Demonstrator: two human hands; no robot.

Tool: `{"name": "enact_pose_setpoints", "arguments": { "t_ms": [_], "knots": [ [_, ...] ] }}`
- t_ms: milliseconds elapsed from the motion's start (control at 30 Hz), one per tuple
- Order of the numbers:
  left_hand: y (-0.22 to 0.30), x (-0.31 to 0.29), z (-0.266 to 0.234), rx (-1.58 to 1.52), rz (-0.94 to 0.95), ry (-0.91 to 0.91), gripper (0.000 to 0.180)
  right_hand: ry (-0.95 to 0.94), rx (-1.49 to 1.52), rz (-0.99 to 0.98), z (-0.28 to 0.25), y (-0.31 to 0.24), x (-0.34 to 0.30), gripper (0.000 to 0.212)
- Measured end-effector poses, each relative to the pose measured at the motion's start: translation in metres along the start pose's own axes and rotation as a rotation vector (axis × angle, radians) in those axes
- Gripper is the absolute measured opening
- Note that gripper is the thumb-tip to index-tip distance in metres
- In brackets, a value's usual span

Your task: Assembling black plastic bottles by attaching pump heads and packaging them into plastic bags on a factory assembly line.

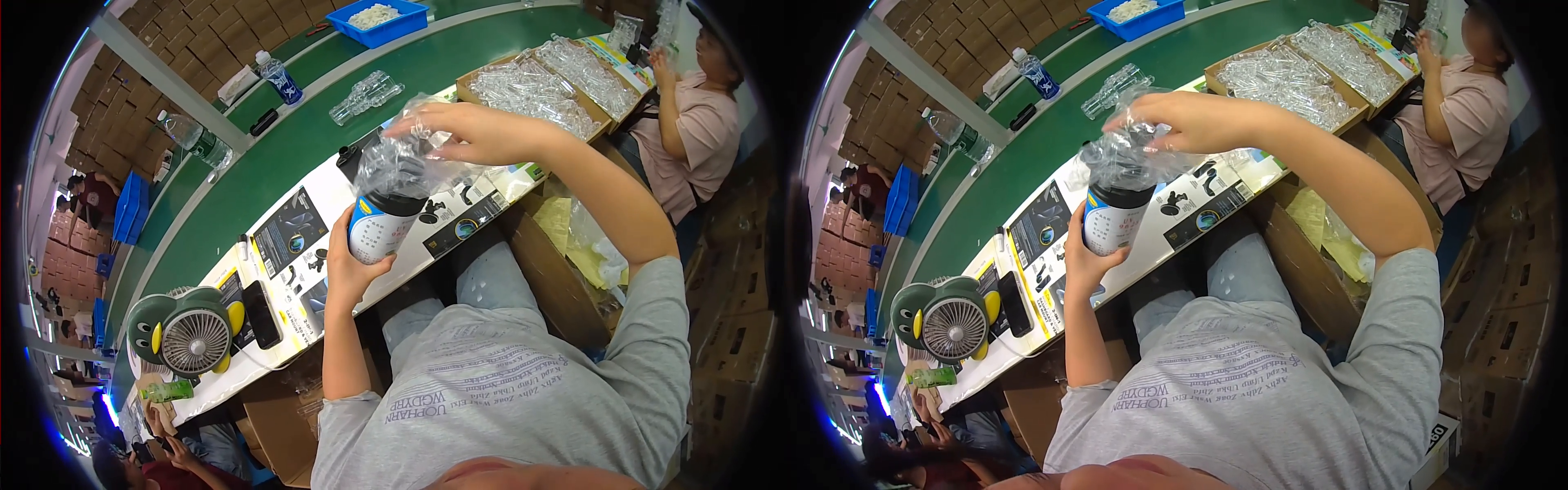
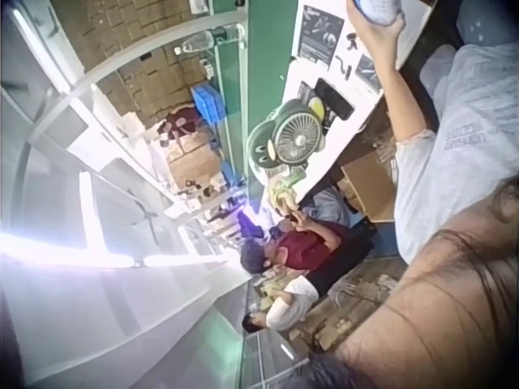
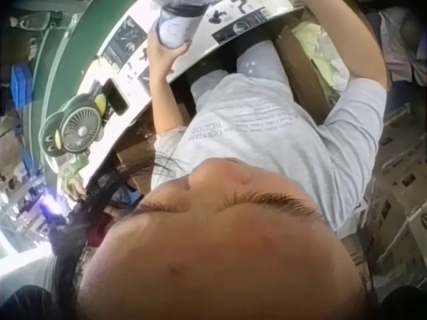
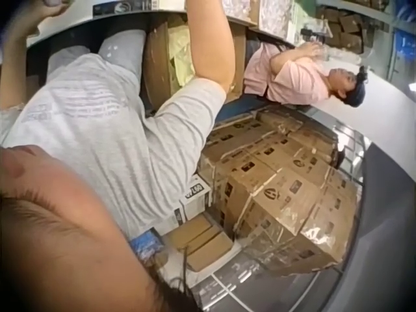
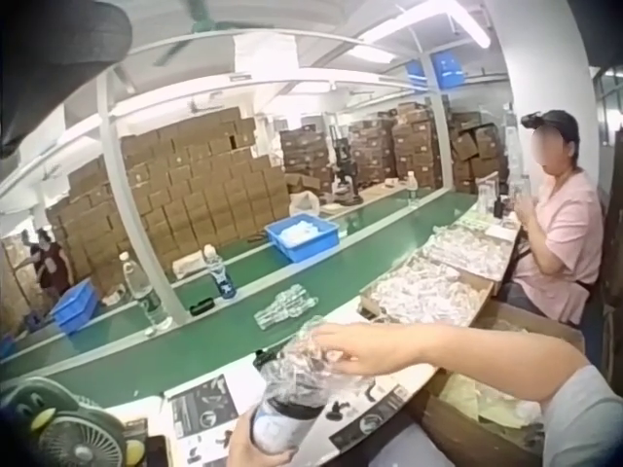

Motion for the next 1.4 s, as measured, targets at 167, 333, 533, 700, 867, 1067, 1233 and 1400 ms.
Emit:
{"name": "enact_pose_setpoints", "arguments": {
  "t_ms": [167, 333, 533, 700, 867, 1067, 1233, 1400],
  "knots": [
    [0.001, 0.0, 0.005, -0.069, -0.003, -0.044, 0.089, -0.163, 0.143, 0.116, 0.012, 0.0, -0.001, 0.049],
    [0.009, -0.001, -0.005, 0.086, 0.122, 0.094, 0.086, -0.115, -0.163, 0.258, 0.016, 0.013, -0.004, 0.04],
    [0.026, -0.005, -0.011, 0.21, 0.249, 0.197, 0.091, -0.04, -0.285, 0.637, 0.014, 0.036, -0.005, 0.038],
    [0.019, -0.006, -0.019, 0.057, 0.183, 0.123, 0.087, 0.052, -0.046, 0.371, 0.002, 0.003, -0.001, 0.038],
    [0.016, -0.007, -0.016, -0.048, 0.171, 0.014, 0.09, 0.026, 0.021, 0.216, 0.0, -0.008, -0.001, 0.059],
    [0.015, -0.007, -0.014, -0.041, 0.211, 0.002, 0.089, -0.107, -0.163, 0.086, 0.009, -0.023, 0.002, 0.051],
    [0.015, -0.008, -0.025, 0.119, 0.228, 0.113, 0.089, -0.073, -0.09, 0.206, 0.018, 0.003, 0.005, 0.042],
    [0.019, -0.007, -0.027, 0.247, 0.201, 0.2, 0.088, -0.132, -0.107, 0.63, 0.025, 0.038, 0.007, 0.045]
  ]
}}
Point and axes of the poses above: each hand's wrist, its own x-axis towards the middle knuckle, its own z-axis out of the palm, y = z × x, the point moved 10 cm from there along x, towards the middle knuckle
